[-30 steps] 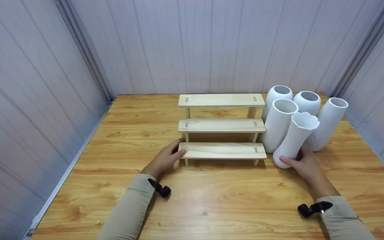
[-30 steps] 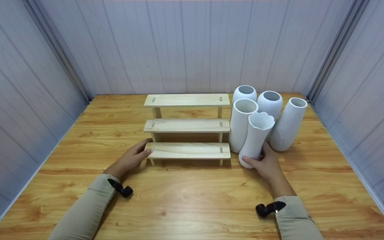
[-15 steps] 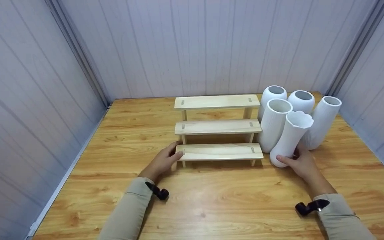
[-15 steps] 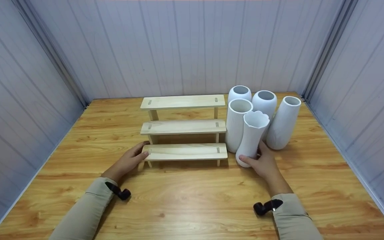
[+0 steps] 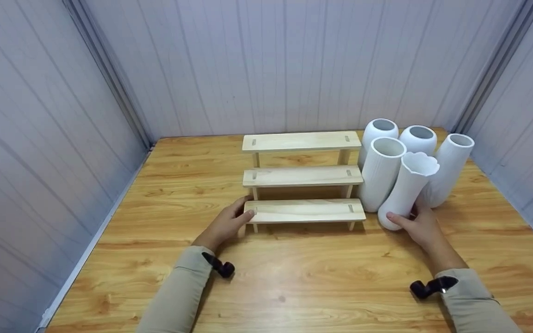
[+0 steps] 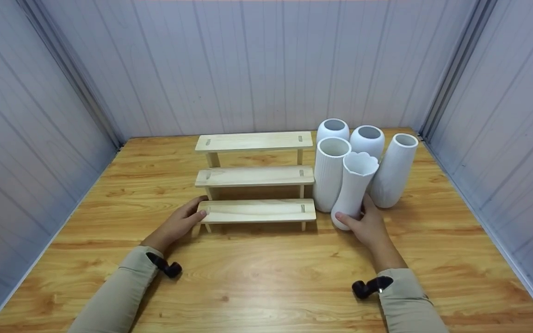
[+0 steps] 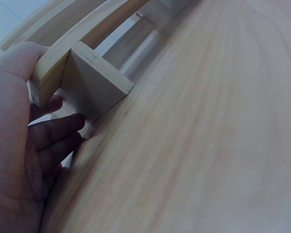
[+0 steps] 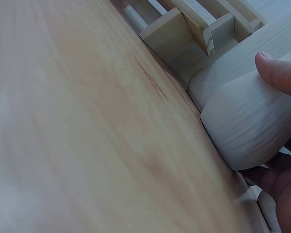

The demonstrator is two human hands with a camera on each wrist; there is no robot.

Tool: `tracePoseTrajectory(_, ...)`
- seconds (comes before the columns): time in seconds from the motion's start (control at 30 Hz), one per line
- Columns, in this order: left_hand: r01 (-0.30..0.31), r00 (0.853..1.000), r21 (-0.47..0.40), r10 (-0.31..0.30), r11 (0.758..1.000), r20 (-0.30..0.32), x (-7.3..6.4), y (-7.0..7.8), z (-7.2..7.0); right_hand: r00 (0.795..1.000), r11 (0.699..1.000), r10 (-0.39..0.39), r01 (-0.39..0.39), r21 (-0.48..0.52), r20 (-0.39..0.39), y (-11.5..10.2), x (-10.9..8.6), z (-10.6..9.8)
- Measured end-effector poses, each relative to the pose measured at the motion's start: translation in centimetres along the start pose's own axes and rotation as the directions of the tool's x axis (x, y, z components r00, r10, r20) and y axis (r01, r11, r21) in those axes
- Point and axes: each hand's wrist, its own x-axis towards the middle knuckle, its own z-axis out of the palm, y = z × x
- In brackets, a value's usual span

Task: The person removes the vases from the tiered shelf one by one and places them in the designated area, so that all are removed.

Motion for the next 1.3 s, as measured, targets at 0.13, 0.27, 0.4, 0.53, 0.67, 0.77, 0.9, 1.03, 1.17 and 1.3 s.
tracePoseTrajectory(0.13, 0.006, 1.0, 0.011, -0.006, 1.0, -0.001, -0.1, 0.1, 0.0, 1.0, 1.0, -0.022, 0.022, 0.002, -0.021, 0.2, 0.3, 0.0)
tracePoseTrajectory(0.27, 0.012, 1.0, 0.003, -0.012, 1.0, -0.002, -0.1, 0.0, 0.0, 0.997, 0.998, -0.053, 0.054, 0.016, -0.047, 0.4, 0.4, -0.1)
tracePoseTrajectory(0.4, 0.019, 1.0, -0.01, -0.019, 1.0, -0.006, 0.0, -0.1, 0.0, 0.997, 0.999, -0.047, 0.048, 0.021, -0.056, 0.5, 0.6, -0.3)
tracePoseTrajectory(0.53, 0.023, 1.0, -0.009, -0.023, 1.0, -0.011, 0.0, -0.1, 0.0, 0.997, 0.999, -0.04, 0.04, -0.006, -0.06, 0.6, 0.6, -0.5)
tracePoseTrajectory(0.67, 0.012, 1.0, 0.02, -0.012, 1.0, -0.006, 0.0, -0.1, 0.0, 0.998, 0.998, -0.032, 0.029, -0.048, -0.06, 0.7, 0.4, -0.6)
tracePoseTrajectory(0.77, 0.0, 1.0, 0.039, 0.0, 0.999, -0.006, 0.1, -0.1, 0.0, 0.998, 0.999, -0.011, 0.008, -0.045, -0.054, 0.8, 0.6, -0.8)
tracePoseTrajectory(0.9, 0.004, 1.0, 0.028, -0.003, 1.0, -0.014, 0.0, -0.1, 0.0, 0.998, 1.0, 0.006, -0.007, -0.015, -0.055, 0.9, 0.9, -1.1)
tracePoseTrajectory(1.03, 0.005, 1.0, 0.029, -0.005, 1.0, -0.01, 0.0, -0.1, 0.1, 0.998, 0.999, 0.022, -0.023, -0.027, -0.059, 1.0, 0.9, -1.1)
tracePoseTrajectory(1.17, -0.001, 1.0, 0.032, 0.001, 0.999, -0.011, -0.1, -0.1, 0.1, 0.998, 0.999, 0.016, -0.019, -0.034, -0.065, 1.2, 0.9, -1.1)
tracePoseTrajectory(1.3, 0.012, 1.0, 0.048, -0.011, 0.999, -0.024, -0.2, -0.1, 0.1, 0.997, 0.999, 0.0, -0.003, -0.041, -0.076, 1.4, 1.0, -1.0)
